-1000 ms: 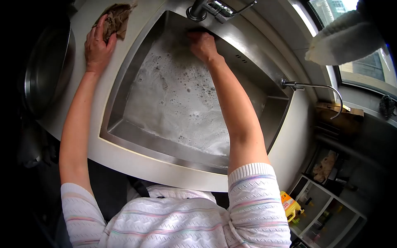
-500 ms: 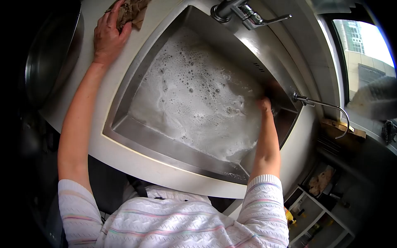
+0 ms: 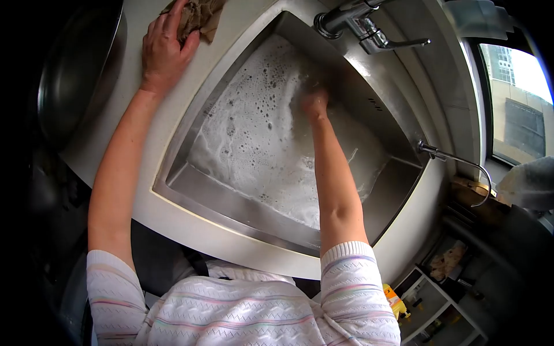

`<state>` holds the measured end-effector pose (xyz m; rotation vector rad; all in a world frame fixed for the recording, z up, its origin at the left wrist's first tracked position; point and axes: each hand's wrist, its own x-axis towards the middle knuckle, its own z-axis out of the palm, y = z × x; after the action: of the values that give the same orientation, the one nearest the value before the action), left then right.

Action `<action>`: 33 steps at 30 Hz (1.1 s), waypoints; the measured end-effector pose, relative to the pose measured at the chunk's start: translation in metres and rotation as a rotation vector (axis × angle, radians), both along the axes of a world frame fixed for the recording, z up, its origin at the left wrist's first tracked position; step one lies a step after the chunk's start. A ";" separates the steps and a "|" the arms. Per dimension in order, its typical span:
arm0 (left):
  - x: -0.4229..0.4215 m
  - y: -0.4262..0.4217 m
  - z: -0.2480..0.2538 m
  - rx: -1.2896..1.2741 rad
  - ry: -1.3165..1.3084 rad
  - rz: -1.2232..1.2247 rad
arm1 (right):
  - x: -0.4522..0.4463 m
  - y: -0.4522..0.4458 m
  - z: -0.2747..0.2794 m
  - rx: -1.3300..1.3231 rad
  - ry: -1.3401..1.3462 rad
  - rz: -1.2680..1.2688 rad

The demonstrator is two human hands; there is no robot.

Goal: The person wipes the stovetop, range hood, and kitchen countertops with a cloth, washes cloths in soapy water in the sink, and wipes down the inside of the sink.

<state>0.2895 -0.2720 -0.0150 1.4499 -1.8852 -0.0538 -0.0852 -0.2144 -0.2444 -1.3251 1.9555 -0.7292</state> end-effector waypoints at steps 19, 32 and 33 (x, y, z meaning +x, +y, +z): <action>0.015 -0.010 -0.014 -0.025 -0.045 0.062 | -0.025 0.116 0.142 0.190 -0.311 -0.375; 0.004 -0.014 -0.009 0.013 -0.047 0.044 | -0.027 0.041 0.200 0.116 -0.646 -0.155; 0.006 -0.015 -0.009 0.010 -0.049 0.049 | -0.014 0.022 0.200 0.074 -0.583 -0.110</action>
<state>0.2956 -0.2867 -0.0243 1.5160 -1.8906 -0.0044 -0.0990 -0.1925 -0.0441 -0.8377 1.5675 -0.9597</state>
